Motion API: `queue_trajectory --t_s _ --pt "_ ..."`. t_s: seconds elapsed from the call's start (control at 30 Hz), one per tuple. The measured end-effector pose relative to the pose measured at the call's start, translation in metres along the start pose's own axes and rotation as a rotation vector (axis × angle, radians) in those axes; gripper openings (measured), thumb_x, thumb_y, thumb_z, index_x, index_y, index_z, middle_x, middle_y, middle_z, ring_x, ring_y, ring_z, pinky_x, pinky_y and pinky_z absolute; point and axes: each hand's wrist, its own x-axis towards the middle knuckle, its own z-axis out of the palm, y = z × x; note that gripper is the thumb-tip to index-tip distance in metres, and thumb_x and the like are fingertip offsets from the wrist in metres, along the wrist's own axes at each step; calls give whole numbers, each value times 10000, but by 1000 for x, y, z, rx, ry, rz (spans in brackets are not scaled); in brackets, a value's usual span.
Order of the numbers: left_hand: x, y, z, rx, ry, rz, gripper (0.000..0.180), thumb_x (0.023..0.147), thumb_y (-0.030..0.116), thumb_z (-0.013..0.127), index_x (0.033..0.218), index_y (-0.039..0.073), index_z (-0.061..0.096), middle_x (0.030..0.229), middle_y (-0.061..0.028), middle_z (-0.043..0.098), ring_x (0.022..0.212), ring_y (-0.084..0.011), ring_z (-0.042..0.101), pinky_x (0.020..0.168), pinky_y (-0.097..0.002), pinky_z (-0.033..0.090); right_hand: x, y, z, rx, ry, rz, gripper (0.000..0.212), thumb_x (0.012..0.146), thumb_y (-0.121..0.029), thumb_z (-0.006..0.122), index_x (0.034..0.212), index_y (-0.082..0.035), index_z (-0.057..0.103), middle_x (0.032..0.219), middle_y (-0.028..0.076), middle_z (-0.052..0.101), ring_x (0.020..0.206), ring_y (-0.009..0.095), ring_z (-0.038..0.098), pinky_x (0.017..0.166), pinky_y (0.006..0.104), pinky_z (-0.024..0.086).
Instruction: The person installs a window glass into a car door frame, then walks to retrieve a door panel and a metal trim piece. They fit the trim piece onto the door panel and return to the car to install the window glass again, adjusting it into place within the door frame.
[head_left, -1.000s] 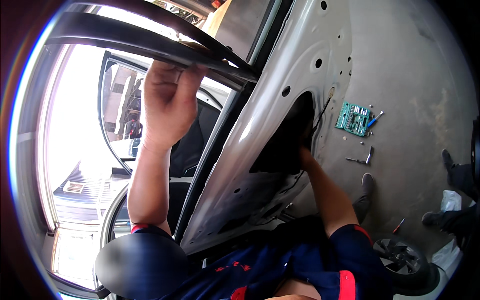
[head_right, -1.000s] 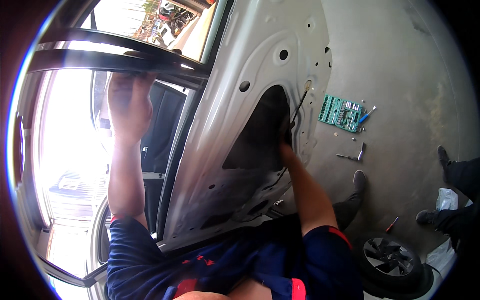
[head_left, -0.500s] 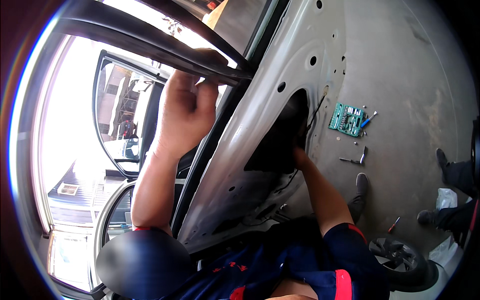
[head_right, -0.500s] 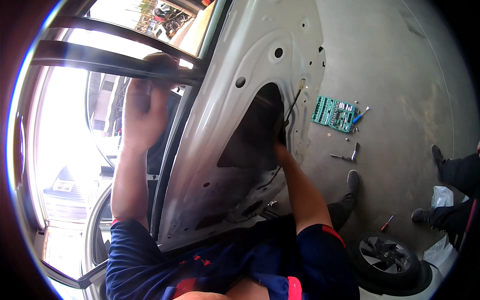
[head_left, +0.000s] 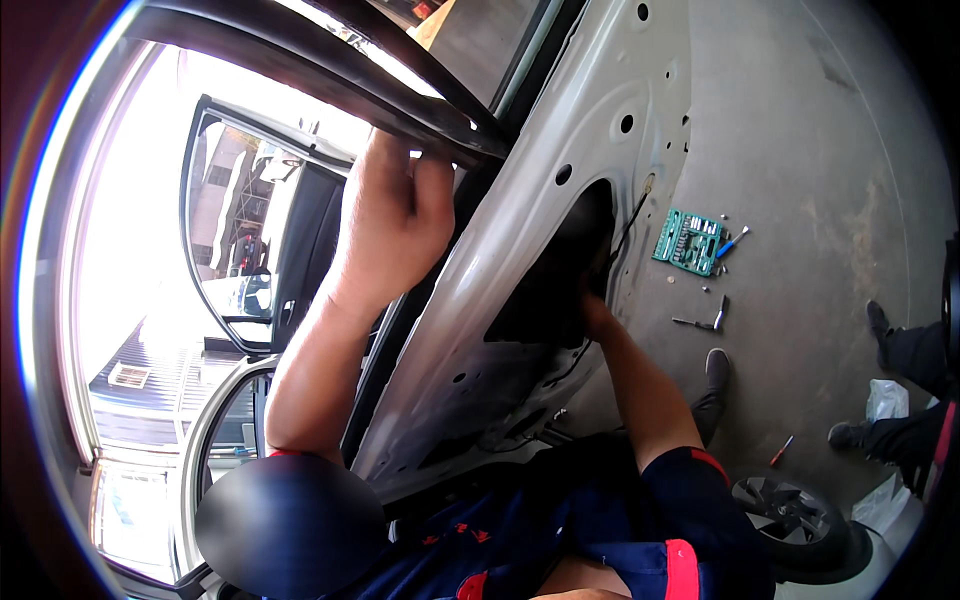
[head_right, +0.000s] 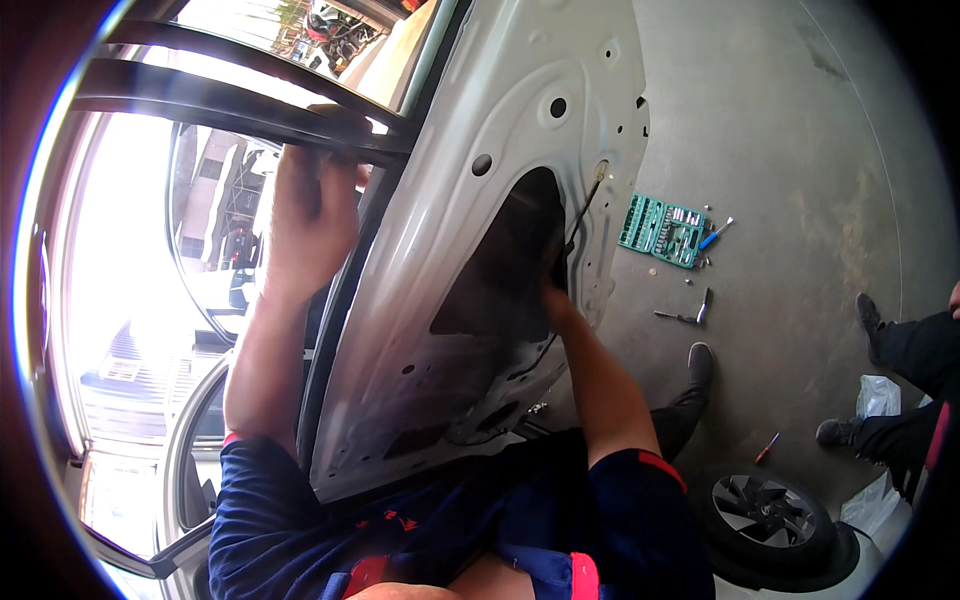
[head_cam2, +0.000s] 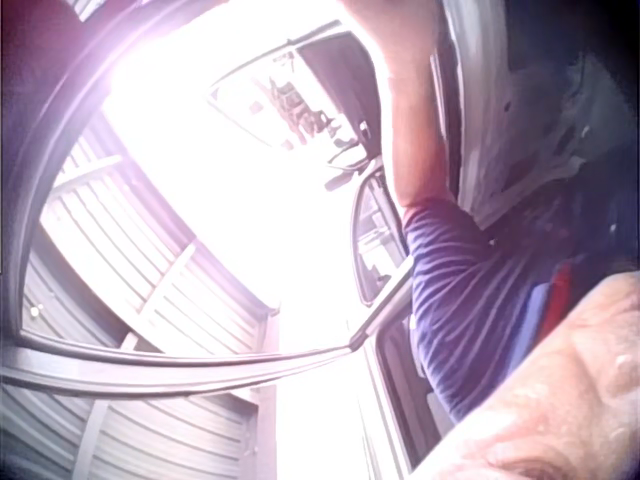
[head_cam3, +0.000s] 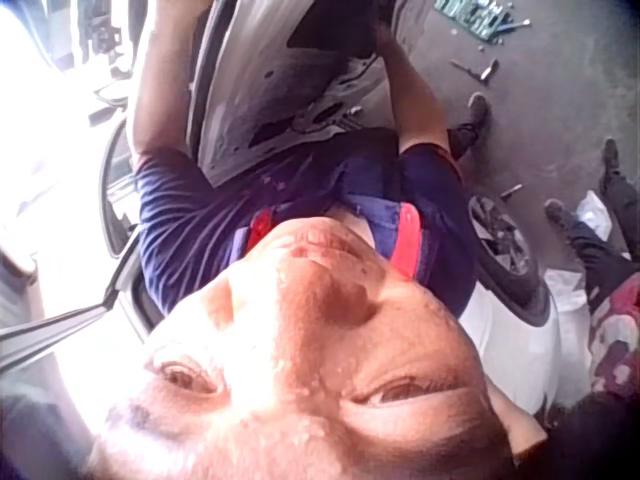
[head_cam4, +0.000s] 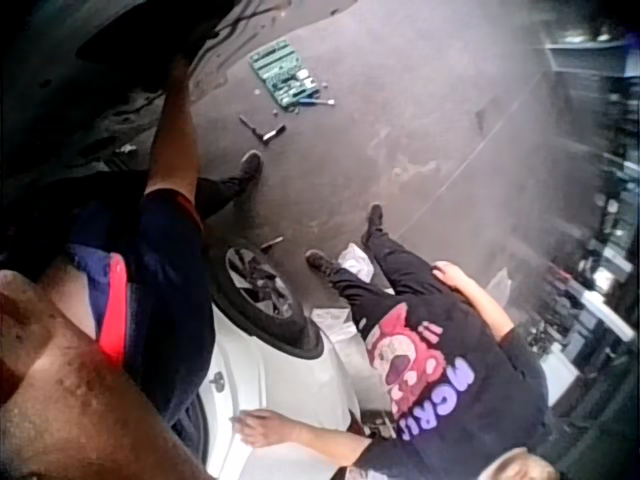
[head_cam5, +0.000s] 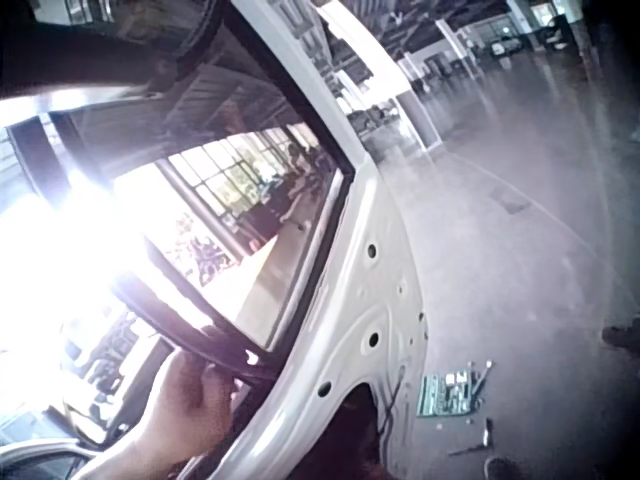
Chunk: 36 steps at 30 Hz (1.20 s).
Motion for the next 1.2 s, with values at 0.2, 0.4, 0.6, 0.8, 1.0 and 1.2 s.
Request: queue_trajectory --t_s 0.2,0.4,0.6,0.8,1.0,1.2 --pt "-7 -20 0 -56 10 -133 190 891 21 458 1042 -6 570 778 -70 589 728 -143 553 686 -291 469 -6 10 14 -32 9 38 740 943 -612 379 1413 -41 395 1346 92 516 1199 247 501 1056 380 377" --pt "-33 -21 -16 -62 -70 -41 204 869 -9 446 1052 -18 538 957 -141 585 880 -201 581 759 -315 482 -2 13 -3 -666 40 -153 585 932 -418 451 1371 -32 442 1306 150 541 1158 268 541 1023 374 409" --pt "-131 3 -73 499 -11 310 193 700 -66 516 881 -15 557 875 -163 577 795 -296 586 667 -378 473 11 20 -18 -1723 25 -135 503 886 -251 518 1335 -27 479 1274 216 555 1134 307 571 1002 375 431" --pt "-300 14 -58 -6 -528 55 160 741 49 637 896 19 615 892 -141 606 740 -263 623 641 -364 520 8 10 -23 -1900 -51 -366 502 915 -303 465 1350 -54 431 1264 212 546 1149 340 541 1009 395 406" --pt "-509 -35 -26 205 -636 -936 242 908 125 469 1046 16 635 1019 -215 639 948 -402 600 890 -439 472 2 15 -8 -1525 7 -235 622 1013 -490 259 1466 -63 258 1369 191 489 1242 300 482 1066 363 360" --pt "-607 -103 17 571 -664 -674 283 923 198 546 1156 51 611 1182 -174 608 1111 -354 566 941 -418 465 9 -1 -32 -1500 -57 -476 430 894 -255 514 1264 -36 522 1311 199 514 1195 336 499 1040 372 387"
